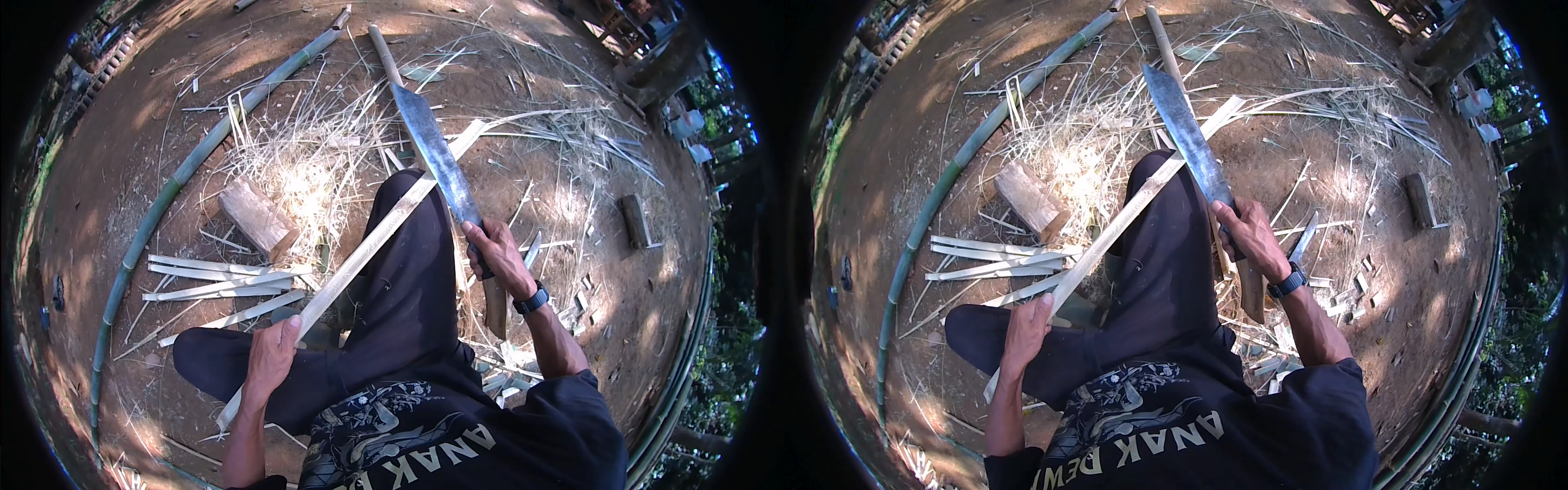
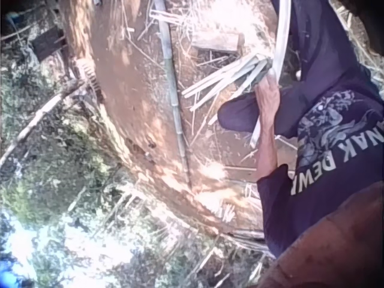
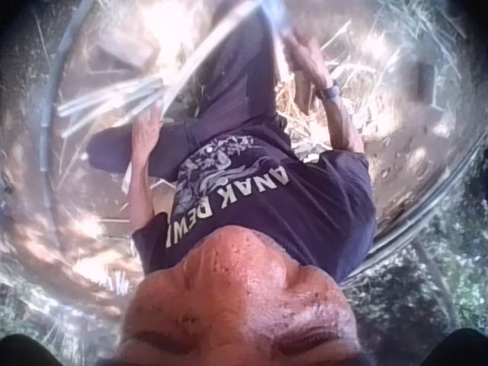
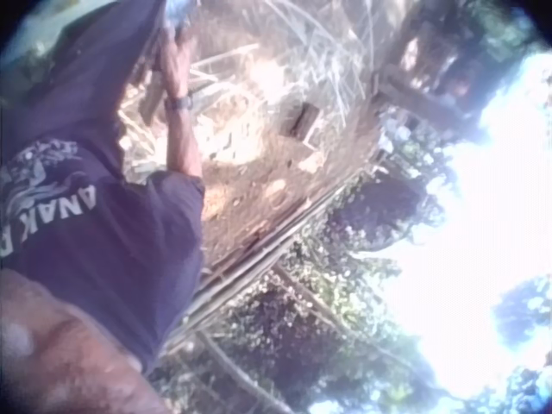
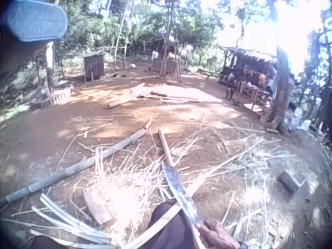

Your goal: The person sits on the ground and uses a large knife to shave the surface of a long bamboo strip. They repeatedly draw the blade along the strip to smooth it, occasionally rotating the piece to work on different sides. The person places the finished strip aside and picks up another piece to continue the process.

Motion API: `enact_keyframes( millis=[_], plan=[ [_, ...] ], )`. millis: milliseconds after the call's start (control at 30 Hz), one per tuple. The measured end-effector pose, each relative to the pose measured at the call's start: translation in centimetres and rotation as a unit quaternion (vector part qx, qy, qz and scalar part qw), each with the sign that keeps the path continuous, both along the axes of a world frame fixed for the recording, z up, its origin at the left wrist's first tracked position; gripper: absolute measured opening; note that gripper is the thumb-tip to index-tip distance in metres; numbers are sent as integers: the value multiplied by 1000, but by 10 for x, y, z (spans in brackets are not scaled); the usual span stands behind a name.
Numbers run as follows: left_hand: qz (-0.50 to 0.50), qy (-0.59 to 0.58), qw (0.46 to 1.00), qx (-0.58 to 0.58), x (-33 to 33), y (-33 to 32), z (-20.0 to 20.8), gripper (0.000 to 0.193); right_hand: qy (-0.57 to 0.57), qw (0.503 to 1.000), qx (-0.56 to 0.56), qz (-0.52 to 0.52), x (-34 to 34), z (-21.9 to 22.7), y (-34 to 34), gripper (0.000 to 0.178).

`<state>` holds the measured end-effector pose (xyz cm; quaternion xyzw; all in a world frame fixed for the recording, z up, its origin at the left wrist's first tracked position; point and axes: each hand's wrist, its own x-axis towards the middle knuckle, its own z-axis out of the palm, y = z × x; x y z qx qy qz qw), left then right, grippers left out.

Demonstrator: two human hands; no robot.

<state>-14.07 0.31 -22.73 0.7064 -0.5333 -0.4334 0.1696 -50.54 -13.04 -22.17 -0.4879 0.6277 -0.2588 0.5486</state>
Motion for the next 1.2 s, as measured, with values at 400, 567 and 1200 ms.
enact_keyframes(
  millis=[400, 567, 1200],
  plan=[
    [-26, -23, 999, -14, -3, -1, 1, 60, -32, 998, 46, -4, -3, 2, 4, 40],
    [-31, -26, 999, -14, -4, -2, 1, 60, -23, 989, 86, 118, 25, 8, 36, 41],
    [-25, 17, 999, -25, -16, 3, 7, 57, 4, 996, 41, 85, 32, 11, 47, 43]
  ],
)
